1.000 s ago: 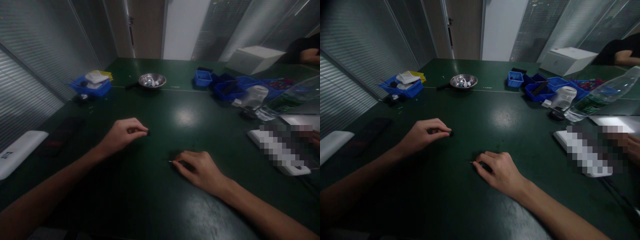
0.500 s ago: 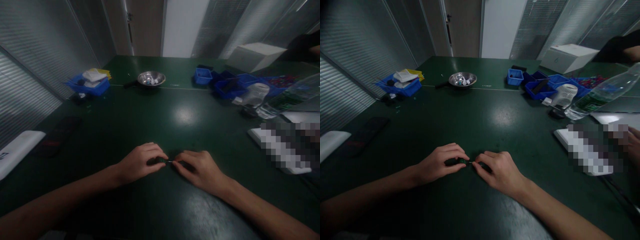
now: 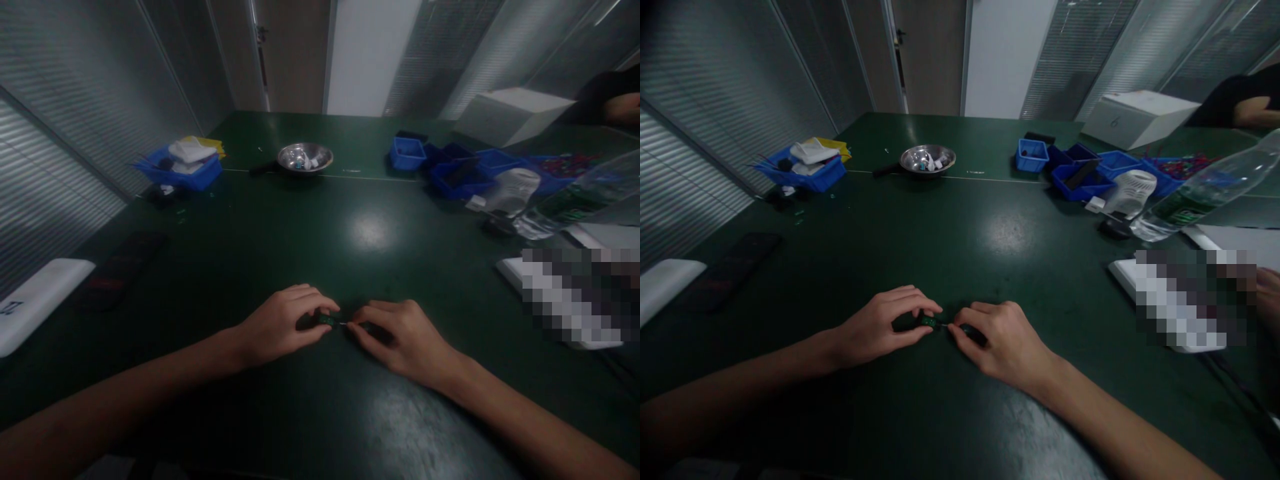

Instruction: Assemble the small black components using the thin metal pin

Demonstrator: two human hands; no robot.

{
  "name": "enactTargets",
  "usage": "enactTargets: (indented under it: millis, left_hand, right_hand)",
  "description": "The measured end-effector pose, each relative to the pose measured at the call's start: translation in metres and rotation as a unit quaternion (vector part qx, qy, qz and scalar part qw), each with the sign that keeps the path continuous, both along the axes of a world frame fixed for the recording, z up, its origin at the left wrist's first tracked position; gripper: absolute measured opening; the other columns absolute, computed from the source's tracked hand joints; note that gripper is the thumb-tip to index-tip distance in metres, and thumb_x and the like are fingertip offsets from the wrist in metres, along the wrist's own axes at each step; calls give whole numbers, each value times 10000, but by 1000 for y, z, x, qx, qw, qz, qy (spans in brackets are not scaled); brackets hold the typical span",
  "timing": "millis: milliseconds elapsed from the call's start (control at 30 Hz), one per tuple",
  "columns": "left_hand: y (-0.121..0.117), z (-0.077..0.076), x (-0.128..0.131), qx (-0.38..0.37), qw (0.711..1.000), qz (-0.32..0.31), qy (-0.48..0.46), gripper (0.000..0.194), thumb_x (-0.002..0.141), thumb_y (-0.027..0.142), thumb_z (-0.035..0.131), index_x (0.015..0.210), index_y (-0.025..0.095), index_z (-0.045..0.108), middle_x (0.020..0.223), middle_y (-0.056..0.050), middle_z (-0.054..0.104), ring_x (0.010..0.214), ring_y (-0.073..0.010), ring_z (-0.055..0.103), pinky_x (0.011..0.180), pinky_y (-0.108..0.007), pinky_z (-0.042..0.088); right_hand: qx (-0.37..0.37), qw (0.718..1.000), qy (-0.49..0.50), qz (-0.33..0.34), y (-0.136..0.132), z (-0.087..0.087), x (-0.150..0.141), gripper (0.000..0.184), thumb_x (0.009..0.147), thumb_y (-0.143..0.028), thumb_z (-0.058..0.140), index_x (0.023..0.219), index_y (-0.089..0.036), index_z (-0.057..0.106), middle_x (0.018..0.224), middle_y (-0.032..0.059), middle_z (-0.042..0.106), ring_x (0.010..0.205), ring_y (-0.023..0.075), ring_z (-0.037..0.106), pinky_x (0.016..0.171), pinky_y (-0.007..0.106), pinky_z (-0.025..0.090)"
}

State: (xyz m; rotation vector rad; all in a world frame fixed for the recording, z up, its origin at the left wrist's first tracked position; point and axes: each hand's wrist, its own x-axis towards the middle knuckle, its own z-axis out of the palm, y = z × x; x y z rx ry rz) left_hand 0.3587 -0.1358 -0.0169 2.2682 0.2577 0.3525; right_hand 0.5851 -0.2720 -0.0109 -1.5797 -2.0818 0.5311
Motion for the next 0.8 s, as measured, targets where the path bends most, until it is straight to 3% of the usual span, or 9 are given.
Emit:
enactTargets:
  millis: [133, 300, 467, 633, 800]
  left_hand:
    - [0, -1, 0, 0, 1000, 4, 0, 300, 946, 201, 687, 1244, 194, 665, 1034, -53, 659, 929, -179, 610, 826, -314, 491]
    - [0, -3, 1, -13, 1000, -1, -5, 328, 949, 213, 689, 1272, 199, 633, 1053, -49, 657, 970, -181, 615, 848, -313, 491]
    - [-1, -2, 1, -14, 1000, -1, 6, 353, 963, 227, 670, 1311, 213, 613, 1075, -58, 651, 992, -189, 615, 865, -325, 495]
    - [7, 12, -8, -12, 997, -53, 53, 459, 976, 167, 609, 1424, 253, 553, 1160, -82, 654, 1080, -214, 603, 927, -352, 491]
    - [30, 33, -27, -41, 982, -104, 151, 505, 963, 147, 613, 1434, 317, 549, 1174, -53, 663, 1063, -201, 632, 912, -319, 490]
  right_hand:
    - [3, 1000, 7, -5, 1, 0, -3, 240, 1048, -314, 541, 952, -182, 717, 786, 27, 665, 639, 129, 622, 587, 258, 411]
    - [36, 993, 111, -29, 3, 2, -16, 222, 1044, -310, 559, 963, -177, 718, 805, 30, 701, 650, 125, 634, 604, 246, 439]
    - [37, 995, 83, -35, 0, -1, -11, 240, 1045, -336, 562, 961, -183, 728, 795, 30, 699, 629, 126, 625, 600, 254, 445]
    - [36, 996, 53, -58, -1, -1, 4, 269, 1053, -352, 540, 964, -184, 730, 801, 29, 702, 637, 127, 629, 599, 259, 447]
    - [25, 997, 52, -53, 0, -2, 5, 278, 1052, -367, 539, 979, -186, 737, 801, 27, 701, 627, 124, 625, 587, 256, 448]
